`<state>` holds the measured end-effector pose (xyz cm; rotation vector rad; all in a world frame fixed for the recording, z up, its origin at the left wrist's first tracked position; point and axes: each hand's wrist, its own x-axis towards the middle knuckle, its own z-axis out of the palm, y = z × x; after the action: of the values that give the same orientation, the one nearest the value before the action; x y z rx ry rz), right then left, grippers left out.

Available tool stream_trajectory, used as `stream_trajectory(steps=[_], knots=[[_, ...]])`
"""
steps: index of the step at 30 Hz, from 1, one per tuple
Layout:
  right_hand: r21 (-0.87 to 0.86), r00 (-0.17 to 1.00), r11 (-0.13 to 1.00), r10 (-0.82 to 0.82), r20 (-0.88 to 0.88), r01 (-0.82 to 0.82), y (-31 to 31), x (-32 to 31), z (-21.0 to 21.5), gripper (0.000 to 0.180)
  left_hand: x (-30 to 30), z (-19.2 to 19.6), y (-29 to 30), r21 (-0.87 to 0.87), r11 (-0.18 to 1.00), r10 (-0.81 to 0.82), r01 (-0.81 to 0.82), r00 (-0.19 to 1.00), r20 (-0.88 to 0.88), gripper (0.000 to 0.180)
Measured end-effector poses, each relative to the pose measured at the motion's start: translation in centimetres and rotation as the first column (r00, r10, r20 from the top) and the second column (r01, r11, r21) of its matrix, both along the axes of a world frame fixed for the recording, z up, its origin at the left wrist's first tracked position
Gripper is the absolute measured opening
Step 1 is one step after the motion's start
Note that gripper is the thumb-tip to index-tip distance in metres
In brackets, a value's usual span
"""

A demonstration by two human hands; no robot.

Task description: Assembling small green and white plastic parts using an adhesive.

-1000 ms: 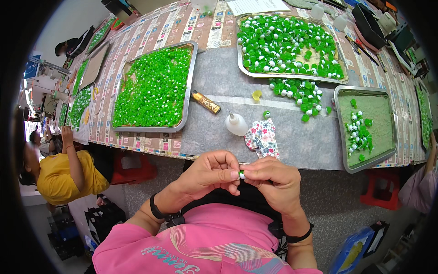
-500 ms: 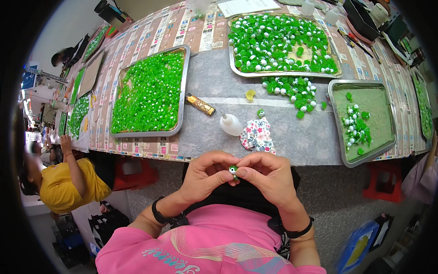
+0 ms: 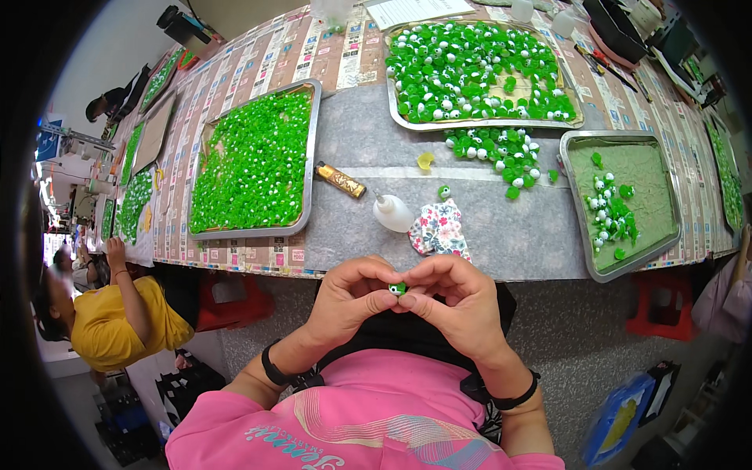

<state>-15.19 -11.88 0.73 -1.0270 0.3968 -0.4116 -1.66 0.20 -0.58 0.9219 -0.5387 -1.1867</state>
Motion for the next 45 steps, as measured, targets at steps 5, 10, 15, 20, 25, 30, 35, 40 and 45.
stream_trajectory(steps=[5,10,15,20,25,30,35,40,45], knots=[[0.003,1.000,1.000,-0.023,-0.010,0.023,0.1,0.1,0.3,0.026,-0.1,0.0,-0.1,-0.021,1.000,0.003,-0.003,1.000,-0.002,0.016],[-0.011,0.999,0.999,-0.046,-0.007,0.046,0.3,0.2,0.5,0.027,-0.4,0.1,-0.3,-0.066,0.997,0.046,-0.043,0.998,0.036,0.014],[-0.021,0.998,0.998,-0.056,-0.041,0.055,0.6,0.3,0.5,0.026,-0.7,-0.5,0.0,-0.012,1.000,0.022,-0.024,0.987,-0.162,0.017],[-0.202,0.992,0.977,-0.084,-0.095,0.063,1.0,0.5,1.6,0.023,-0.7,-0.5,0.3,0.009,0.999,-0.042,0.051,0.892,-0.450,0.020],[-0.345,0.988,0.934,-0.128,-0.089,0.090,1.2,0.4,2.0,0.023,-0.7,-0.7,0.0,-0.067,0.992,-0.126,0.107,0.789,-0.601,0.021],[-0.444,0.979,0.888,-0.179,-0.098,0.118,1.3,0.6,2.3,0.024,-0.7,-0.7,-0.1,-0.101,0.985,-0.173,0.142,0.734,-0.657,0.020],[-0.379,0.972,0.916,-0.194,-0.129,0.132,1.3,0.5,1.5,0.025,-0.7,-0.9,-0.2,-0.048,0.992,-0.125,0.119,0.815,-0.566,0.017],[-0.241,0.981,0.964,-0.149,-0.126,0.116,1.1,0.1,0.7,0.024,-0.8,-0.8,-0.3,-0.027,0.996,-0.092,0.091,0.870,-0.484,0.017],[-0.028,0.995,0.996,-0.085,-0.051,0.083,0.6,0.3,0.5,0.025,-1.0,-0.9,-0.6,-0.062,0.998,-0.035,0.013,0.927,-0.374,0.018]])
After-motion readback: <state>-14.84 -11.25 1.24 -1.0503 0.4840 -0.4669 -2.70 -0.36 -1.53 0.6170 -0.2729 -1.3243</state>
